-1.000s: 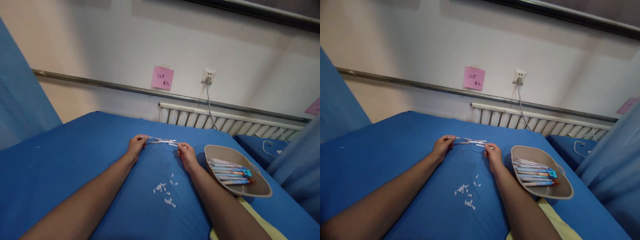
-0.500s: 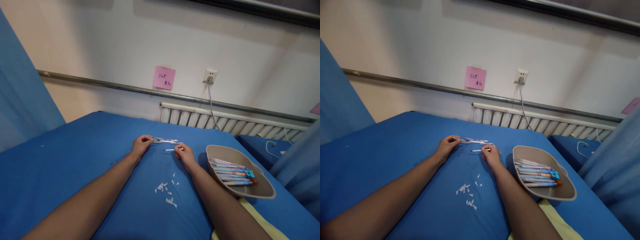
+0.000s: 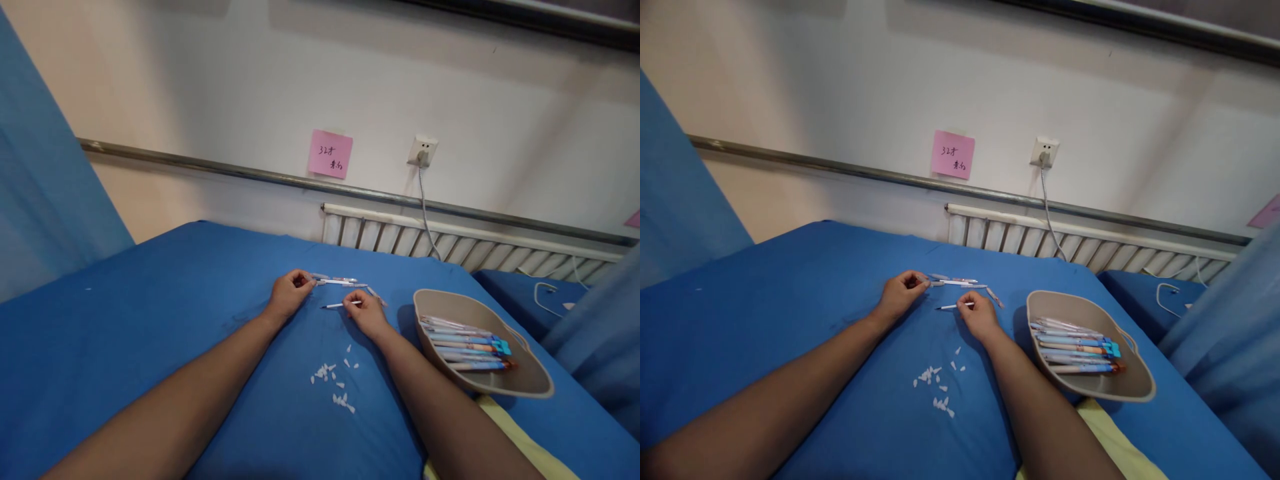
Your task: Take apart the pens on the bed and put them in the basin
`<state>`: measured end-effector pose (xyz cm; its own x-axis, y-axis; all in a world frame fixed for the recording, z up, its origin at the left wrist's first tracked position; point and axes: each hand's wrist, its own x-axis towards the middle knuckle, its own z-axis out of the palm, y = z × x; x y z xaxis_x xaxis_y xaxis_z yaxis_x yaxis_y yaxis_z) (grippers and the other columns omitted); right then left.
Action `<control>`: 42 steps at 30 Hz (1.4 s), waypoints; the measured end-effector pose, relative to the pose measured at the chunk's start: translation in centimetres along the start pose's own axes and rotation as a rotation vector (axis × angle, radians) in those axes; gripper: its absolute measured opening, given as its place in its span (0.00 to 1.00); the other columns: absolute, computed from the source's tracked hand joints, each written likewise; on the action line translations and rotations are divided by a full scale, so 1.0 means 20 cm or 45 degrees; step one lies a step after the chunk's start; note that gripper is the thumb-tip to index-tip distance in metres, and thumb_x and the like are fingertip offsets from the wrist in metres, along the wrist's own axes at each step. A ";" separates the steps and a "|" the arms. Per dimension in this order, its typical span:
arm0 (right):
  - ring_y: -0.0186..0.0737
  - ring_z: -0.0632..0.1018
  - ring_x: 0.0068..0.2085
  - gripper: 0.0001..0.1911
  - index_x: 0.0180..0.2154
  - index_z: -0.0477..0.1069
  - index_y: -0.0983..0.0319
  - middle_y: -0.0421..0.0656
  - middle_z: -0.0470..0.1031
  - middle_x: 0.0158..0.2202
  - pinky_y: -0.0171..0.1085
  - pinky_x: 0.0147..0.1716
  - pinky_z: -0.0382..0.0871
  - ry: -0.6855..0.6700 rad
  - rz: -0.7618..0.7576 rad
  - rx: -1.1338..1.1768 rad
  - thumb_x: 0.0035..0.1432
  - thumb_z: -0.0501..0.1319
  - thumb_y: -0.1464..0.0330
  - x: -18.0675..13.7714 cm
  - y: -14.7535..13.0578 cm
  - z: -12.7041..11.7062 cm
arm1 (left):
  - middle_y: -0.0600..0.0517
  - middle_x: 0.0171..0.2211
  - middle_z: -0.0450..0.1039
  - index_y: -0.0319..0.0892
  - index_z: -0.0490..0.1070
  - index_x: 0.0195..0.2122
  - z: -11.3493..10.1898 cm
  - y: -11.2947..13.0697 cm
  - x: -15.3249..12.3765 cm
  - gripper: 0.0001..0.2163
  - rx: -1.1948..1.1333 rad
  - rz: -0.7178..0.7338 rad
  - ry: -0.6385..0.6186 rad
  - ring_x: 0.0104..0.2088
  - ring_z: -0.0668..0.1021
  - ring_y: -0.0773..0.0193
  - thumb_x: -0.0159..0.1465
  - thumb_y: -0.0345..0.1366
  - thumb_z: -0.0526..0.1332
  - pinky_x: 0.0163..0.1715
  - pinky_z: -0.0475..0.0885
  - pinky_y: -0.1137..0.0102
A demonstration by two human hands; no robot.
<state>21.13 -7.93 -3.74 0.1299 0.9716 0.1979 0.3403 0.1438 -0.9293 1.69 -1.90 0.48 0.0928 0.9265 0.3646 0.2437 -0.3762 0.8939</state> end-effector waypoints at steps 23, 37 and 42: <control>0.35 0.69 0.22 0.05 0.24 0.70 0.58 0.36 0.69 0.19 0.33 0.23 0.59 -0.003 -0.030 0.075 0.48 0.60 0.64 0.00 0.00 0.00 | 0.58 0.15 0.61 0.41 0.70 0.17 0.00 0.06 -0.04 0.14 0.244 0.043 -0.020 0.19 0.63 0.69 0.50 0.47 0.65 0.20 0.55 0.74; 0.33 0.67 0.19 0.10 0.25 0.70 0.60 0.35 0.67 0.16 0.32 0.21 0.59 0.107 0.071 0.300 0.45 0.63 0.60 -0.01 -0.05 -0.02 | 0.57 0.15 0.63 0.40 0.70 0.19 0.01 0.05 -0.03 0.15 -0.067 -0.153 -0.024 0.17 0.63 0.71 0.45 0.48 0.67 0.18 0.55 0.75; 0.30 0.66 0.19 0.17 0.29 0.69 0.62 0.35 0.67 0.18 0.30 0.21 0.59 0.185 0.146 0.531 0.44 0.64 0.55 0.00 -0.07 -0.05 | 0.54 0.19 0.69 0.38 0.70 0.26 0.01 0.05 -0.03 0.18 -0.291 -0.294 -0.042 0.20 0.70 0.68 0.45 0.50 0.66 0.21 0.64 0.74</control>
<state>21.52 -8.38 -2.24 0.2840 0.9535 0.1004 -0.0843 0.1291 -0.9880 2.02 -2.81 1.04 0.0927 0.9858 0.1399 0.0395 -0.1440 0.9888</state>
